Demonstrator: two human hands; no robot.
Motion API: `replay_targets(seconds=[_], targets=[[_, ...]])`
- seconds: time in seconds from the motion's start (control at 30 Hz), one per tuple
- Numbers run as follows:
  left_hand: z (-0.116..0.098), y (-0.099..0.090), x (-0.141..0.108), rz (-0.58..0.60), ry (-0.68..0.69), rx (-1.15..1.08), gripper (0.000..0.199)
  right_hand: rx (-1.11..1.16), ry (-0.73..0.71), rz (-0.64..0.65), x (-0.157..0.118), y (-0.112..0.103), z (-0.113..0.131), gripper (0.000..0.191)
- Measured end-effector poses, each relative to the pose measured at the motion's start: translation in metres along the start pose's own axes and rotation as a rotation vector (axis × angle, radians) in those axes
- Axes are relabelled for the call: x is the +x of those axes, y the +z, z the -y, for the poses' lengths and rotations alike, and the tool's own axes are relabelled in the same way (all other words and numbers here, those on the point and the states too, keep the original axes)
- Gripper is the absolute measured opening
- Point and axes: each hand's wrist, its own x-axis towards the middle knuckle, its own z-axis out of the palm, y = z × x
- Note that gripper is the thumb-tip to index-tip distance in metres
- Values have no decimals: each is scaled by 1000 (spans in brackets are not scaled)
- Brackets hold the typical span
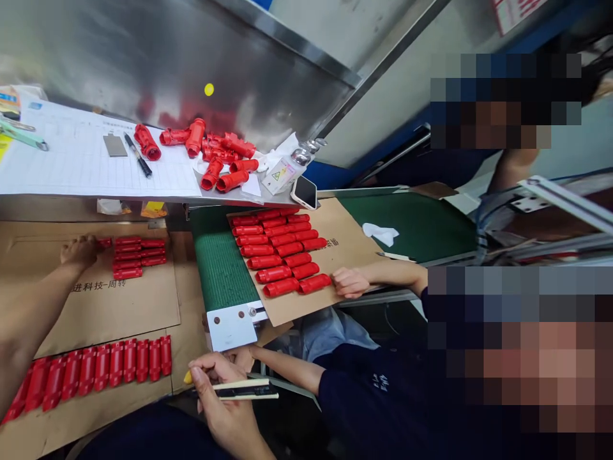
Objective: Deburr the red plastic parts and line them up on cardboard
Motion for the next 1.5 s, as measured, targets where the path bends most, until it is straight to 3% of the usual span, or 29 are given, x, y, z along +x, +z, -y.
replay_targets(seconds=[0.1,0.17,0.33,0.43,0.5,0.6,0.77,1.17,1.27,1.4,1.5], targets=[[3,-7,-19,-44,-34,-14,36,41,35,-19,3,0,-2,44],[-5,-12,-47,-42,-36,-36,37,65,33,-18,10,2,0,43],[-55,-19,-164,131,-31,-179,44,282,79,74,39,19,18,48],[-90,-18,-234,242,-50,-392,43,349,86,227,47,29,32,49],[-104,-15,-267,224,-68,-440,39,342,65,340,47,33,38,46],[-109,-5,-295,80,-126,-474,35,350,44,411,39,37,41,44],[-104,8,-313,-119,-225,-501,32,386,19,402,28,43,38,38],[-103,10,-316,-30,-253,-431,38,408,126,389,18,43,36,51],[-110,3,-304,-20,-176,-313,34,366,124,407,17,41,37,50],[-129,-4,-280,-41,20,-188,25,228,12,402,18,38,39,41],[-139,-6,-268,50,91,-200,19,139,-59,397,17,36,40,34]])
